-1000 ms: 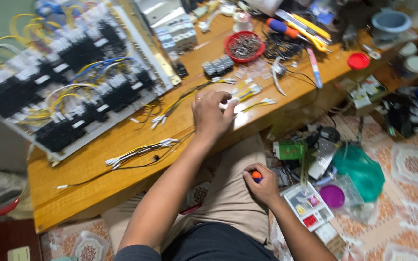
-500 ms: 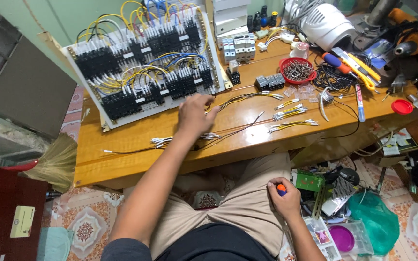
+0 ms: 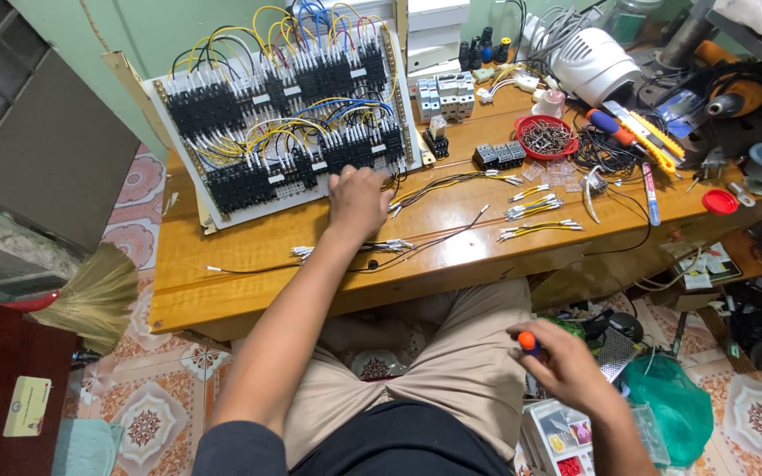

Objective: The person sits on the floor and uses a screwdriver to connect wires to terminals on a white electrical panel. They repeatedly pick up wire bundles, insert them into the panel, and tighten the connections.

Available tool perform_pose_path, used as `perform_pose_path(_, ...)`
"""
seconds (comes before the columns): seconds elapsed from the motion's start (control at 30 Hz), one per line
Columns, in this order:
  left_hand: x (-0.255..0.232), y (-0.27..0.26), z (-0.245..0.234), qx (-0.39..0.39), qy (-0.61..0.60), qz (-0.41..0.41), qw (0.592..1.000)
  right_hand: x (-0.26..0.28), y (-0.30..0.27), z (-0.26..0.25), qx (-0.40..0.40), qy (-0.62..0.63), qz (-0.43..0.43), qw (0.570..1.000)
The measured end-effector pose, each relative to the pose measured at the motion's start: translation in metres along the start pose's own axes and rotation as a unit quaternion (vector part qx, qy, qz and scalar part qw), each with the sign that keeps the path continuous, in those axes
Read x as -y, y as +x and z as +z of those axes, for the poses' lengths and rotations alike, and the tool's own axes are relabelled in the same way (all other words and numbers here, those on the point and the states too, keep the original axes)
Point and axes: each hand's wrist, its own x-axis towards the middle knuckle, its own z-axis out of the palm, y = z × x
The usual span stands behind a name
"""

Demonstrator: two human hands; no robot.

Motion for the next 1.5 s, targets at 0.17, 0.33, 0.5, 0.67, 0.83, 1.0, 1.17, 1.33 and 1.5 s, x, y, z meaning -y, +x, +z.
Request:
perform_pose_path(0.17,-0.011,0.022,0.013,0.014,-0.029,-0.005,0.999,0.063,0.025,-0.055,-0.128,-0.08,-0.187,0.971)
perform_pose_path(0.33,-0.003,0.045,0.06,-0.095,0.024,0.013,0.995,0.098,0.069,-0.068,-0.27,-0.099,-0.218,0.933)
perform_pose_path(0.5,0.002,0.061,0.09,-0.08,0.005,-0.019,0.997,0.103,0.141,-0.053,-0.323,-0.04,-0.336,0.884)
perform_pose_path(0.67,0.007,0.066,0.094,-0.053,-0.047,-0.043,0.997,0.109,0.197,-0.024,-0.332,0.0,-0.371,0.867)
perform_pose_path(0.83,0.002,0.061,0.072,-0.011,-0.075,-0.061,0.995,0.105,0.234,-0.01,-0.321,0.025,-0.371,0.871)
perform_pose_path(1.0,0.0,0.061,0.06,0.029,-0.072,-0.095,0.992,0.1,0.255,0.0,-0.323,0.024,-0.369,0.871)
perform_pose_path(1.17,-0.002,0.061,0.057,0.046,-0.065,-0.095,0.992,0.094,0.26,0.002,-0.322,0.016,-0.368,0.872)
perform_pose_path(1.33,0.0,0.062,0.056,0.046,-0.059,-0.088,0.993,0.098,0.258,0.002,-0.314,0.011,-0.372,0.873)
perform_pose_path(1.5,-0.013,0.05,0.026,0.064,-0.066,-0.096,0.991,0.108,0.251,-0.002,-0.267,-0.063,-0.335,0.901)
